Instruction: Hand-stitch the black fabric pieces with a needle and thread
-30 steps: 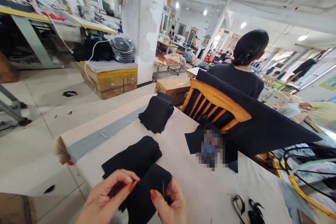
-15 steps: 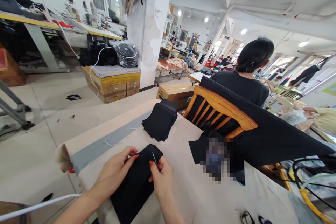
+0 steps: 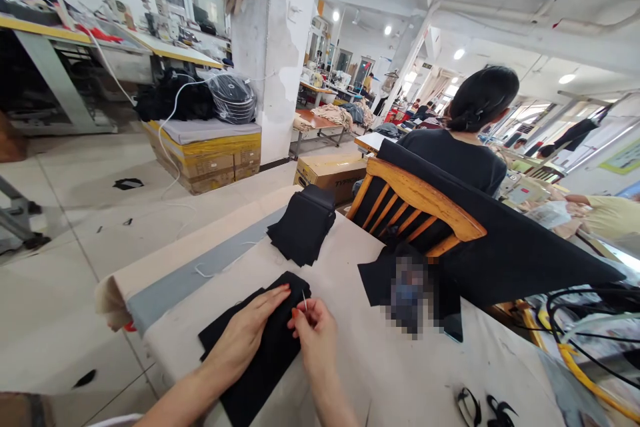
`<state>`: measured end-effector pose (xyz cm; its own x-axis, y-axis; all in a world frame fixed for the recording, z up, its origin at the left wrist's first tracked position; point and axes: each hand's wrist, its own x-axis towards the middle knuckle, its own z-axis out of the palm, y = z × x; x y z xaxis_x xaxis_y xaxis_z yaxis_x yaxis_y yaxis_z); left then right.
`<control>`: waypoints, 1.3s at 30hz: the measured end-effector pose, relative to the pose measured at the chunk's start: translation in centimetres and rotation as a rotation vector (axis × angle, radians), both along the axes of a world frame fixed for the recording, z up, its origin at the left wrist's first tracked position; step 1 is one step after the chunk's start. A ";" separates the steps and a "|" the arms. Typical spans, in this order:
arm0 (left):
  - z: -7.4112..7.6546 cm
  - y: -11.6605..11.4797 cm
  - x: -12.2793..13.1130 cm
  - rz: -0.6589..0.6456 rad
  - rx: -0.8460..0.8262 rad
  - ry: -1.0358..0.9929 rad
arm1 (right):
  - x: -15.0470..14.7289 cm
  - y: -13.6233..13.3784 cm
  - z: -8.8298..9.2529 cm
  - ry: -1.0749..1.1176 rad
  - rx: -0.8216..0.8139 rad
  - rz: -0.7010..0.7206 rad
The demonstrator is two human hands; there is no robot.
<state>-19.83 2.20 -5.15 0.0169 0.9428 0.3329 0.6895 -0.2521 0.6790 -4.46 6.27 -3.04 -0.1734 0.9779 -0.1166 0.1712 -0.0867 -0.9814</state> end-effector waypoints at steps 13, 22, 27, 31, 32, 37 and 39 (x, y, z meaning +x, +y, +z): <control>0.4 -0.2 -0.2 -0.023 -0.036 -0.077 | -0.5 -3.9 0.1 -0.493 0.542 -0.036; 0.5 0.0 -0.3 -0.010 -0.051 -0.101 | -1.2 -3.7 -0.1 -0.505 0.582 -0.043; 0.3 0.0 -0.4 -0.022 -0.045 -0.107 | -1.3 -4.7 0.0 -0.527 0.655 -0.010; 0.2 -0.1 -0.5 -0.043 -0.027 -0.112 | -1.6 -4.4 0.5 -0.594 0.802 -0.025; 0.2 -0.1 -0.4 -0.044 -0.022 -0.113 | -1.7 -4.1 0.7 -0.614 0.832 -0.023; 0.4 -0.1 -0.3 -0.038 -0.005 -0.109 | -2.1 -3.2 1.4 -0.693 0.795 -0.034; 0.3 -0.2 -0.3 -0.039 0.004 -0.097 | -2.1 -3.2 1.4 -0.710 0.789 -0.033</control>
<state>-20.09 2.04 -4.84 0.0213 0.9408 0.3382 0.6098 -0.2803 0.7413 -6.60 3.11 -1.64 -0.2867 0.8236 0.4893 0.7361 0.5163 -0.4377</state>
